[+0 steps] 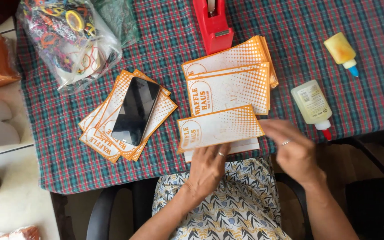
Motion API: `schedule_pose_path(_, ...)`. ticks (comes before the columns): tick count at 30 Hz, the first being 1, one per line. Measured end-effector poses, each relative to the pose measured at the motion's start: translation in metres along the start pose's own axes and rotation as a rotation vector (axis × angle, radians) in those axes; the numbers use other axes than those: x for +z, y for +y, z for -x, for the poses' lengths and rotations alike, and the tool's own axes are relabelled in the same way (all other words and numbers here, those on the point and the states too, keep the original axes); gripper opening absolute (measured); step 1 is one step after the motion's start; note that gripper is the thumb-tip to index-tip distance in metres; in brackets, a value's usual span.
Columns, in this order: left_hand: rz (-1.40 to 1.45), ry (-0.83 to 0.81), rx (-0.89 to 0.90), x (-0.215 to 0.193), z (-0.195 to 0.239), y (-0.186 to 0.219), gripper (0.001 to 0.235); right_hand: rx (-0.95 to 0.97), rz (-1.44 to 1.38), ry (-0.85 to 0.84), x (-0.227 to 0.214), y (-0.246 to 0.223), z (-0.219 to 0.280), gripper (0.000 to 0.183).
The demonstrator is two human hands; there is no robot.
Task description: The person applies glue to the inner flap of a paper envelope, presses it onto the main sleeve to seal it, and places the finished envelope onto a stack.
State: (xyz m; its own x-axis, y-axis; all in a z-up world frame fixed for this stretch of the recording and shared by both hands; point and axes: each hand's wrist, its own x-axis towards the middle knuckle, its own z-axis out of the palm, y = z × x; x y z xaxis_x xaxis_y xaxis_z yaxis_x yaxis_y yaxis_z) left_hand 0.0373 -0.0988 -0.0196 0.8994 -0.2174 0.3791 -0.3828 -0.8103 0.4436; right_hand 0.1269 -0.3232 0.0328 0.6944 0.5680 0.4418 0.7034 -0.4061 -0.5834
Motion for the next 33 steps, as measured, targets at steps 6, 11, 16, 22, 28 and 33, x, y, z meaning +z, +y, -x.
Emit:
schedule_pose_path(6, 0.193, -0.05, -0.097, -0.025, -0.037, -0.003, 0.04, 0.372, 0.618, 0.049, -0.051, 0.044, 0.018, 0.071)
schedule_pose_path(11, 0.165, -0.189, -0.15, -0.024, -0.053, -0.004, 0.054, 0.595, 0.543, -0.029, -0.058, 0.054, 0.014, 0.082)
schedule_pose_path(16, 0.122, -0.311, -0.305, -0.013, -0.068, -0.01, 0.066, 0.611, 0.166, 0.272, -0.054, 0.018, 0.002, 0.063)
schedule_pose_path(22, 0.029, -0.384, -0.325, -0.012, -0.067, -0.008, 0.085, 0.477, -0.553, 0.396, -0.029, 0.001, -0.001, 0.04)
schedule_pose_path(28, 0.054, -0.458, -0.318, -0.033, -0.076, 0.0, 0.085, 0.338, -0.415, 0.44, 0.006, 0.015, -0.004, 0.037)
schedule_pose_path(33, 0.011, -0.452, -0.323, -0.029, -0.077, 0.001, 0.086, 0.335, -0.29, 0.404, 0.005, 0.038, 0.017, 0.037)
